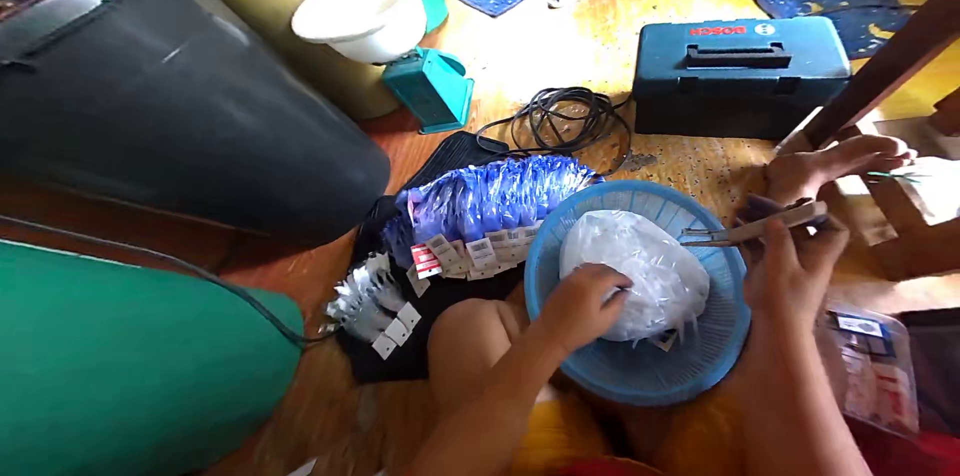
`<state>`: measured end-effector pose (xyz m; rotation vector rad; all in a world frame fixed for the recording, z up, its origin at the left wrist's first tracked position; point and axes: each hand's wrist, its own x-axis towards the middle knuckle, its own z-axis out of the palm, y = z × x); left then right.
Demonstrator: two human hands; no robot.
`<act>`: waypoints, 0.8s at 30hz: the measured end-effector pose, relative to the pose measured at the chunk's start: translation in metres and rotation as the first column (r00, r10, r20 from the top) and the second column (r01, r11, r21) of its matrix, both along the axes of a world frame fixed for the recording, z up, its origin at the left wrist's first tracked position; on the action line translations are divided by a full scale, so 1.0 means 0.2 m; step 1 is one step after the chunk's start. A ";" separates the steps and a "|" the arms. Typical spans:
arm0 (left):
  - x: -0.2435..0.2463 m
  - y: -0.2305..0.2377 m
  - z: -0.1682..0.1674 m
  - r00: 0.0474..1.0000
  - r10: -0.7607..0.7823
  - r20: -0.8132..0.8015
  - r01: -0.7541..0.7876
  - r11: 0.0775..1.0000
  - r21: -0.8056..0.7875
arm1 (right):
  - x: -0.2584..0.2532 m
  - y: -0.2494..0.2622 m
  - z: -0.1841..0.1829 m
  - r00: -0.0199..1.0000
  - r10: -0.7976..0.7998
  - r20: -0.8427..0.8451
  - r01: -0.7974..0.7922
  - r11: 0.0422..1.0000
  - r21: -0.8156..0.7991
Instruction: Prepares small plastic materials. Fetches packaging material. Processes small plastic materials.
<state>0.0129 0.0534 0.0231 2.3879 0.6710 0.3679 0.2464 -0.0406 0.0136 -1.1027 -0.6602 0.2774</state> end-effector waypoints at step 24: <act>0.25 -0.03 -0.15 0.991 0.118 0.065 -0.118 0.993 0.002 | 0.08 0.05 -0.21 0.791 0.579 0.196 0.062 0.243 -0.968</act>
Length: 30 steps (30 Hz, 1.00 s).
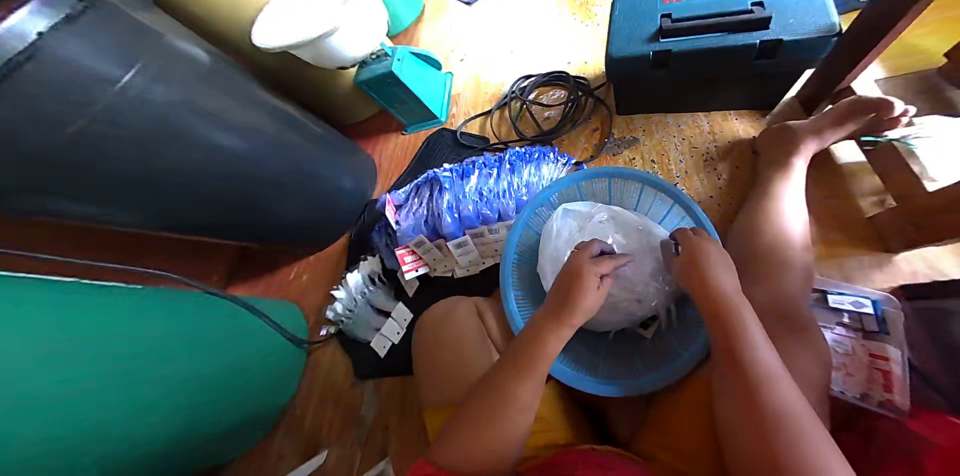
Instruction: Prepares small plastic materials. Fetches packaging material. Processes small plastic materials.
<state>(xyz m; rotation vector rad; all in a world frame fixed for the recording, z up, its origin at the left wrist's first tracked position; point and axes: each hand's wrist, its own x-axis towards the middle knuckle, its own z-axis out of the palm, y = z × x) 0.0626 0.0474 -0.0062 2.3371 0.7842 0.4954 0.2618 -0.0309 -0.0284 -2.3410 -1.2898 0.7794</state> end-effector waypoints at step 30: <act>-0.06 -0.06 0.26 0.881 0.411 0.234 -0.115 0.667 -0.736 | -0.10 -0.11 0.06 0.485 0.654 -0.581 0.249 0.534 0.808</act>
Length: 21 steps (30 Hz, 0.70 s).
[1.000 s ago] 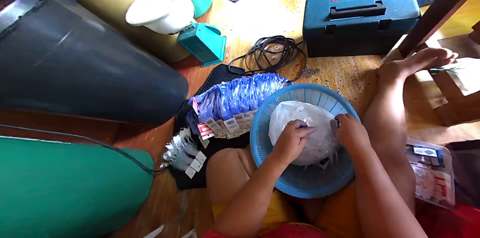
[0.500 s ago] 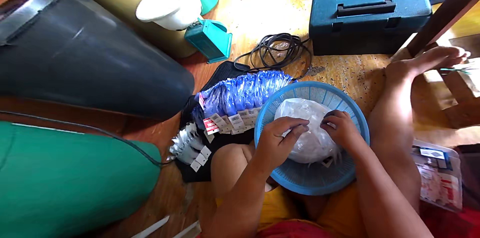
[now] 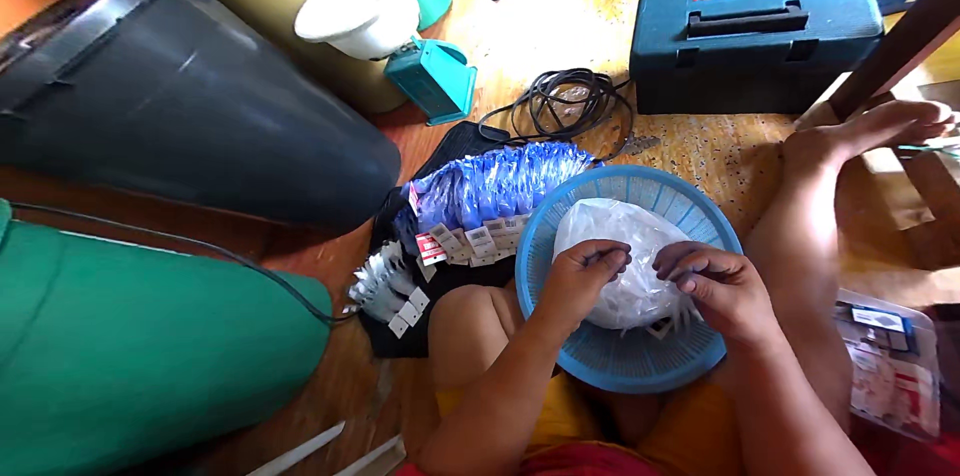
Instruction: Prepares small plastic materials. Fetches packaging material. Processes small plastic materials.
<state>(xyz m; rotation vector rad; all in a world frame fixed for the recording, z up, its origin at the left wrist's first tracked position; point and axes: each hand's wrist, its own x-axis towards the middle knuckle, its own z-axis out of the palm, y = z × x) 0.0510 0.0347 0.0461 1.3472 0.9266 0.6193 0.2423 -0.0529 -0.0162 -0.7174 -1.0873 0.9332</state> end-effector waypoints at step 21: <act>0.03 -0.05 -0.03 0.998 0.054 0.023 -0.056 0.996 0.070 | -0.18 0.00 0.08 0.949 -0.076 0.305 0.163 0.949 -0.270</act>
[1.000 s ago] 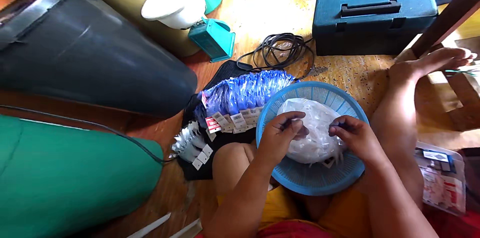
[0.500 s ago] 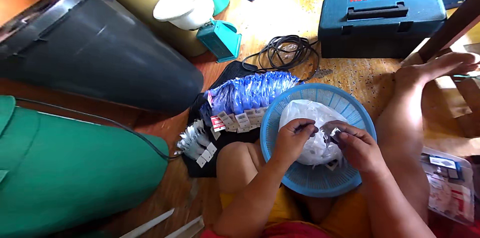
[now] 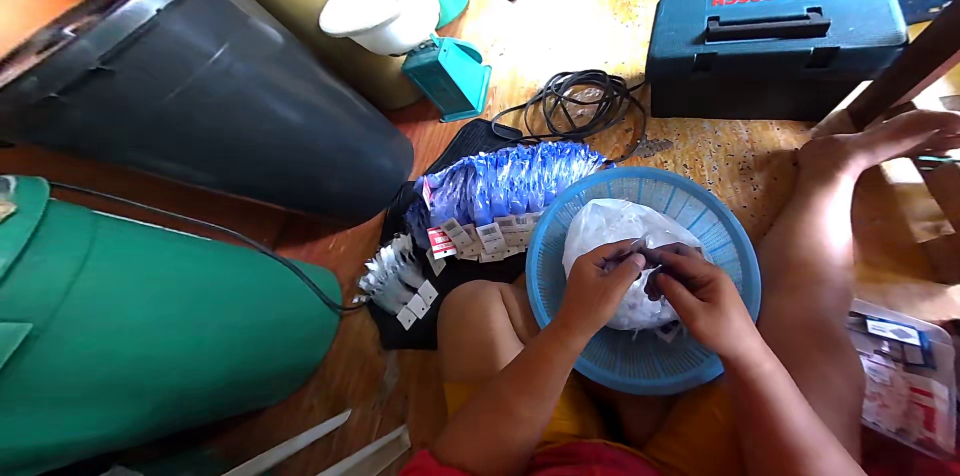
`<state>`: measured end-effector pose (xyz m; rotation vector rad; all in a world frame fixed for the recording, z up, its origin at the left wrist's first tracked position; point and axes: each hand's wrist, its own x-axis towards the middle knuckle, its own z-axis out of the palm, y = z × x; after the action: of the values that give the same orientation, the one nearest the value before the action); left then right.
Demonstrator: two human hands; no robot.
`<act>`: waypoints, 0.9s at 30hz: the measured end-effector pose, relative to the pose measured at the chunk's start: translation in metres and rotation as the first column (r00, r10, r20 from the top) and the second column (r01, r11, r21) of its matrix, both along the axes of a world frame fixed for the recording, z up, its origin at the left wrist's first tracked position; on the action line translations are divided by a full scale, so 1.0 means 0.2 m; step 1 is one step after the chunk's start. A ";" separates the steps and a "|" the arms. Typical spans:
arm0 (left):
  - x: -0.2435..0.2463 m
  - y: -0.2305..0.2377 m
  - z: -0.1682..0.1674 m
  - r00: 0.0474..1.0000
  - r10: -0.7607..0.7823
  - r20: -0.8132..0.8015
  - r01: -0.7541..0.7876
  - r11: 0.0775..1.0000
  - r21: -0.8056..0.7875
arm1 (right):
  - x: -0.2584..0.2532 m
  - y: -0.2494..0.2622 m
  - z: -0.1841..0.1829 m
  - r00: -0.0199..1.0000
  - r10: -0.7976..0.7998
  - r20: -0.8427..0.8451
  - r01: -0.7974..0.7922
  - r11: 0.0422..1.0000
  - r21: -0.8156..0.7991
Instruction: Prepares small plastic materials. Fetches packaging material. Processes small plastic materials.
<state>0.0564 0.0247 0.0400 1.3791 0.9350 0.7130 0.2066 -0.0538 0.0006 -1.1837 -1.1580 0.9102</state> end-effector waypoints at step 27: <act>-0.03 0.03 0.01 0.996 0.033 -0.086 -0.031 0.999 0.035 | -0.05 -0.03 0.03 0.980 -0.052 0.190 0.037 0.996 0.081</act>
<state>0.0504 0.0316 0.0427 1.4364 1.0192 0.7003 0.1957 -0.0608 0.0066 -1.2499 -1.3046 0.7227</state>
